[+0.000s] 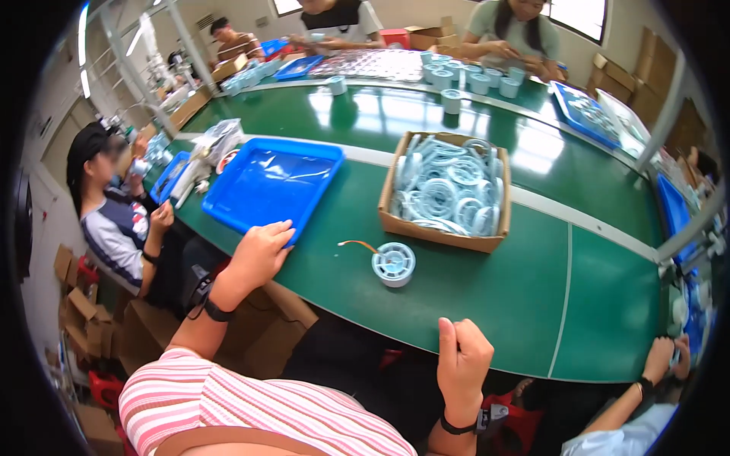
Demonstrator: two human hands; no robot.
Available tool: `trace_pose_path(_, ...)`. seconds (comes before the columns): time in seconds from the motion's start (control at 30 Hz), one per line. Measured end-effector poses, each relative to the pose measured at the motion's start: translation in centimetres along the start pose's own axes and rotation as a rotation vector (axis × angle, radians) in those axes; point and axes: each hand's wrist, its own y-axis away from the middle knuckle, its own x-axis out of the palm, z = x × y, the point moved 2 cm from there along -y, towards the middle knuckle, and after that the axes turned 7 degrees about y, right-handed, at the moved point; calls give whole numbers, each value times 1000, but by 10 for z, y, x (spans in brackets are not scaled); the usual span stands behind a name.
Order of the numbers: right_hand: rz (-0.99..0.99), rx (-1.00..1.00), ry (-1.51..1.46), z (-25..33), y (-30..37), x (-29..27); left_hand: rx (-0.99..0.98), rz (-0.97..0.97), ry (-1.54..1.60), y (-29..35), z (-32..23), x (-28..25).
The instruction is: Assembling small electronic or mechanical parts at a factory workstation.
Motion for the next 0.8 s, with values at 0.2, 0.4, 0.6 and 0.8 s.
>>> trace_pose_path(0.2,-63,-14,-93,-17,-9,9,23,-295,137,-12,-15,-15)
trace_pose_path(0.4,5,-112,-250,-12,-21,-1,152,-488,180,-29,-68,-64)
trace_pose_path(0.6,16,-49,-451,20,-22,-6,659,-369,119,-47,-120,-83)
trace_pose_path(0.8,24,-135,-485,17,-20,3,773,-314,96,-59,-127,-80)
